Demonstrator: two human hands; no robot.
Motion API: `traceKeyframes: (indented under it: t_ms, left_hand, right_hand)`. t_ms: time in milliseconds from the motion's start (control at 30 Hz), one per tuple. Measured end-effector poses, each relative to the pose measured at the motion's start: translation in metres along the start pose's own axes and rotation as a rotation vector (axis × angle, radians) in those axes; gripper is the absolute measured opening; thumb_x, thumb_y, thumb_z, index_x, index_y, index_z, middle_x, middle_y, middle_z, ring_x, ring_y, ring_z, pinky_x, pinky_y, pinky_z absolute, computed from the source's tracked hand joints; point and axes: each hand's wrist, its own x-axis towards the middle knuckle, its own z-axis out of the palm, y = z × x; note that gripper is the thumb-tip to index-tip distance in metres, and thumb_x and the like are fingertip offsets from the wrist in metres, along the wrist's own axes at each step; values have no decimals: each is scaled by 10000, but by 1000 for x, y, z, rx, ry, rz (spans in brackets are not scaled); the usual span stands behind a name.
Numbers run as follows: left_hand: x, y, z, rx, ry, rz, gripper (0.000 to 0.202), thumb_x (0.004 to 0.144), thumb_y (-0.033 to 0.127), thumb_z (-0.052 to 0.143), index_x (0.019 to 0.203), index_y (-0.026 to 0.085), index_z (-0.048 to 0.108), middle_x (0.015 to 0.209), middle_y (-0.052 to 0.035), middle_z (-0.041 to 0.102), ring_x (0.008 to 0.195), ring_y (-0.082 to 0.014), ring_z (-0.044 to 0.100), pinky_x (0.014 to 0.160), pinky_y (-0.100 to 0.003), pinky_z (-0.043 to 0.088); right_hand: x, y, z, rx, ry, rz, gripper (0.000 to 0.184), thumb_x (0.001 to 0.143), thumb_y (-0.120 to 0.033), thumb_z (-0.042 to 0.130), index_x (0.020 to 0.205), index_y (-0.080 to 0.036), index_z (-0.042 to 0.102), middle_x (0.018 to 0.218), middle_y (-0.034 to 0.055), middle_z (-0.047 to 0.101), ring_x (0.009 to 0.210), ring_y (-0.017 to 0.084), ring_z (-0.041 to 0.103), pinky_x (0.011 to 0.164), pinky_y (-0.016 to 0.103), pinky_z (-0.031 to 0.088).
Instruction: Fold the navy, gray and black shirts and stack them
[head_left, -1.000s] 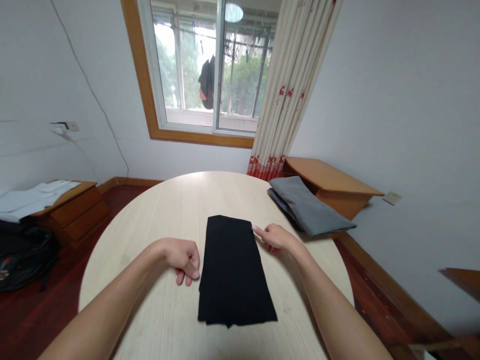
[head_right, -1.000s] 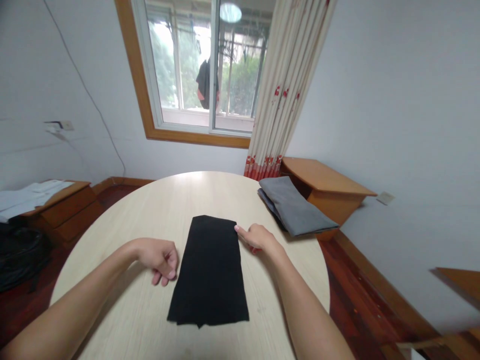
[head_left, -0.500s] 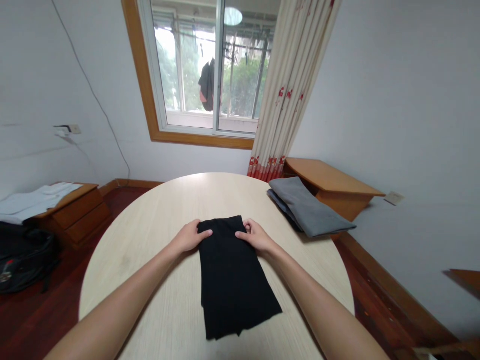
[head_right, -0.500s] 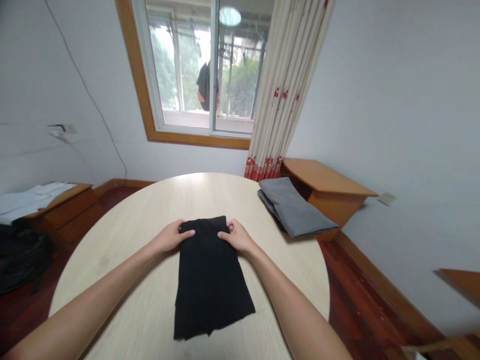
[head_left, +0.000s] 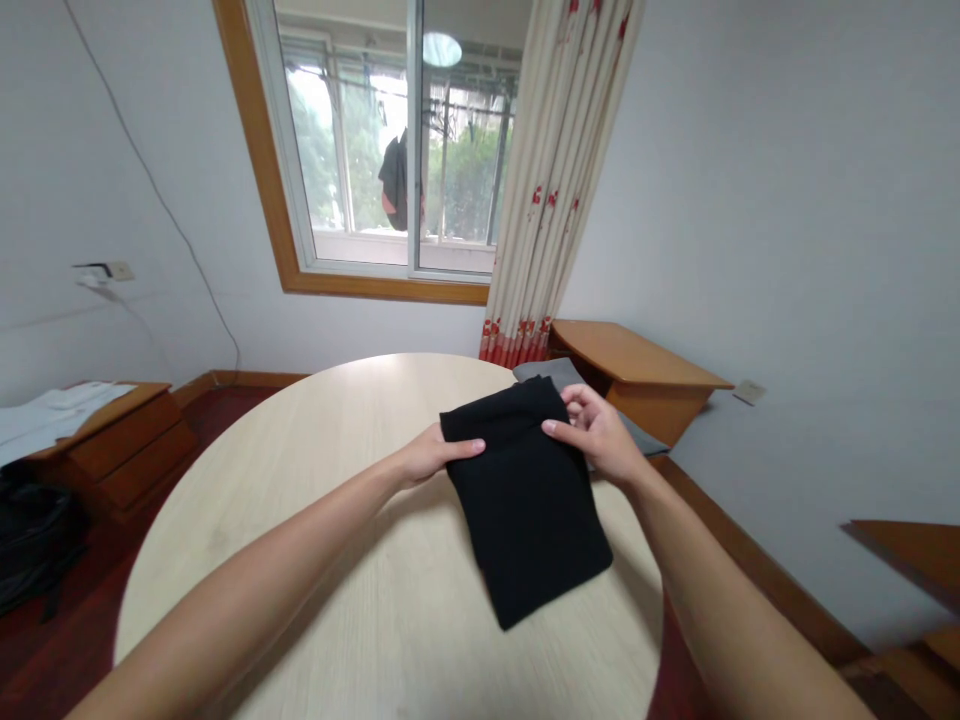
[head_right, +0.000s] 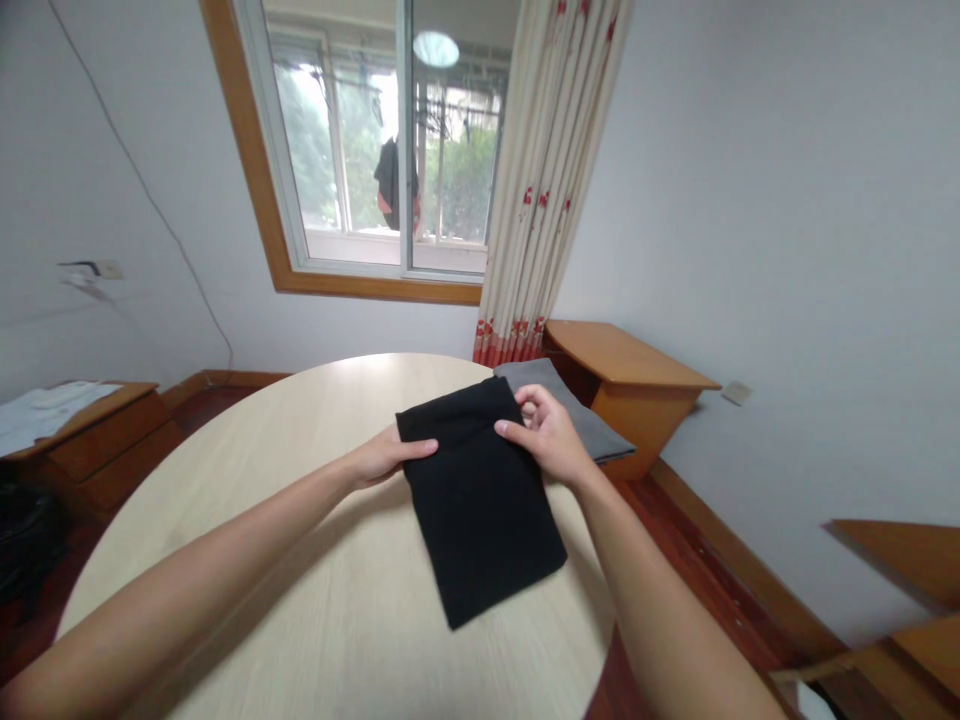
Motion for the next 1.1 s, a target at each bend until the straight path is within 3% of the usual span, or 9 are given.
traceKeyframes:
  t_ms: [133, 233, 333, 433, 567, 700, 833, 967, 1100]
  left_hand:
    - [85, 27, 42, -4, -40, 214, 678, 614, 429, 917, 1175, 133, 678, 1215, -140, 688, 1123, -311, 632, 1016, -469, 469]
    - [156, 39, 58, -20, 47, 241, 683, 631, 474, 901, 1166, 124, 661, 1158, -137, 697, 1033, -278, 655, 918, -421, 519]
    - [206, 33, 57, 83, 262, 114, 513, 839, 505, 733, 1181, 140, 619, 1129, -127, 689, 939, -211, 657, 796, -334, 537]
    - [217, 10, 39, 207, 363, -90, 407, 932, 504, 609, 1109, 138, 597, 1127, -134, 664, 877, -174, 640, 699, -272, 516]
    - [179, -27, 4, 305, 357, -214, 403, 911, 529, 610, 1032, 147, 571, 1165, -155, 623, 797, -161, 629, 625, -260, 498]
    - [111, -51, -25, 426, 307, -260, 347, 900, 487, 604, 959, 145, 581, 1109, -139, 644, 745, -151, 633, 616, -261, 483]
    - [40, -63, -43, 561, 274, -238, 337, 832, 482, 653, 820, 147, 623, 889, -86, 676, 807, -187, 628, 729, -292, 488]
    - [-16, -63, -57, 844, 213, -102, 382, 860, 523, 558, 886, 161, 678, 907, -80, 702, 885, -230, 628, 846, -343, 479]
    - [-44, -54, -68, 1136, 221, -30, 445, 942, 490, 429, 1057, 142, 681, 1071, -132, 708, 977, -261, 639, 895, -368, 480]
  right_hand:
    - [48, -33, -86, -217, 164, -103, 528, 620, -473, 861, 943, -236, 517, 866, 5, 680, 779, 186, 667, 693, 309, 558]
    - [105, -42, -137, -458, 321, -148, 479, 683, -388, 837, 1035, -180, 589, 986, 83, 705, 908, 220, 682, 824, 371, 558]
    - [141, -26, -157, -780, 429, -20, 526, 794, -309, 743, 1243, -91, 578, 1213, 192, 663, 1067, 262, 660, 940, 414, 520]
    - [139, 12, -147, -1056, 214, 217, 527, 856, -354, 690, 1297, -79, 608, 1336, 211, 608, 1199, 283, 607, 1042, 401, 456]
    - [105, 64, -122, -1145, -147, 475, 479, 955, -476, 540, 1236, -118, 692, 1312, 165, 644, 1211, 274, 612, 1047, 347, 438]
    - [85, 80, -112, -1202, -96, 431, 550, 1032, -443, 347, 1327, -67, 619, 1374, 196, 591, 1262, 277, 577, 1048, 331, 416]
    - [79, 60, -93, -1250, -14, 408, 571, 1025, -490, 316, 1302, -109, 639, 1335, 192, 619, 1232, 306, 588, 1008, 379, 434]
    - [67, 36, -41, -1339, 68, 303, 473, 995, -475, 396, 1211, -174, 689, 1277, 165, 655, 1195, 322, 595, 982, 422, 438]
    - [45, 41, 40, -1234, -43, 102, 426, 993, -407, 416, 1215, -156, 679, 1292, 143, 655, 1224, 272, 579, 1037, 355, 398]
